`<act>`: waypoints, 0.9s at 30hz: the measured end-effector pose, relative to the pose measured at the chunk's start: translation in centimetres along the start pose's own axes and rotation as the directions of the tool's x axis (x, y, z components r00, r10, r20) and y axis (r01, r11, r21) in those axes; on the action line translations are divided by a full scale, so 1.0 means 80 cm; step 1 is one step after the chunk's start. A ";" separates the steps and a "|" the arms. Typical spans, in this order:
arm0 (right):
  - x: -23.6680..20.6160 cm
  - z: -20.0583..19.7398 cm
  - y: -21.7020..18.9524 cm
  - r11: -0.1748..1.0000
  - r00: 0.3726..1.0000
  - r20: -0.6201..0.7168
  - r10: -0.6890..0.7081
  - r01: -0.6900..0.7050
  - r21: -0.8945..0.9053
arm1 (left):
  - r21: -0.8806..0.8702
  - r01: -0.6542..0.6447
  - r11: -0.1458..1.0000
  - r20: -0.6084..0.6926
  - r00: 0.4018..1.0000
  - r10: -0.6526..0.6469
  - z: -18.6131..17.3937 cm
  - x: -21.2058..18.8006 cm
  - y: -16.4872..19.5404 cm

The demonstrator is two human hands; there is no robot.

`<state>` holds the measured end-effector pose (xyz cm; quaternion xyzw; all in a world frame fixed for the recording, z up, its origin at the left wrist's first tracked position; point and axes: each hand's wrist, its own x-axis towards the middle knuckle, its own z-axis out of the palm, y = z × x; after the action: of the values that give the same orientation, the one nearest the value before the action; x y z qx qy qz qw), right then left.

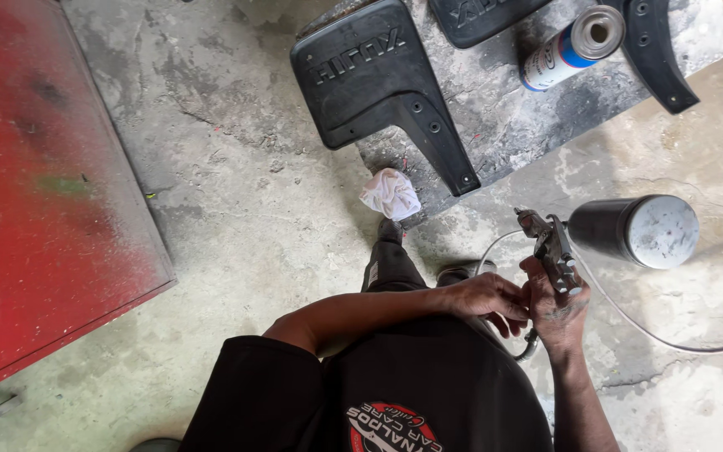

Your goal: The person pours liquid from a can into a spray gun, then sprays several black plastic car parts laid out on a metal table. The person wipes one part with a cloth, flips parts over, and continues spraying each side.

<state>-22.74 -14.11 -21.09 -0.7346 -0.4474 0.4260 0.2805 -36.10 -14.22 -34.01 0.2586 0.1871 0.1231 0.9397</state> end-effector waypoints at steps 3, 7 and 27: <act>0.001 -0.002 -0.005 0.998 1.000 -0.019 0.014 -0.013 0.053 | -0.054 0.005 0.999 0.020 1.000 -0.004 0.002 0.003 -0.008; 0.006 -0.006 -0.003 0.996 0.999 -0.039 0.018 -0.014 0.085 | -0.069 -0.009 0.998 0.025 1.000 0.011 0.002 0.022 -0.019; 0.118 -0.094 0.095 0.993 0.974 0.193 -0.117 0.116 0.015 | -0.101 -0.276 0.956 -0.210 0.945 0.251 0.011 0.175 -0.081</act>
<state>-10.76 -9.26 -27.05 -0.6616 -0.5143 0.4790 0.2614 -22.25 -15.43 -40.81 0.2065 0.2336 0.2845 0.9066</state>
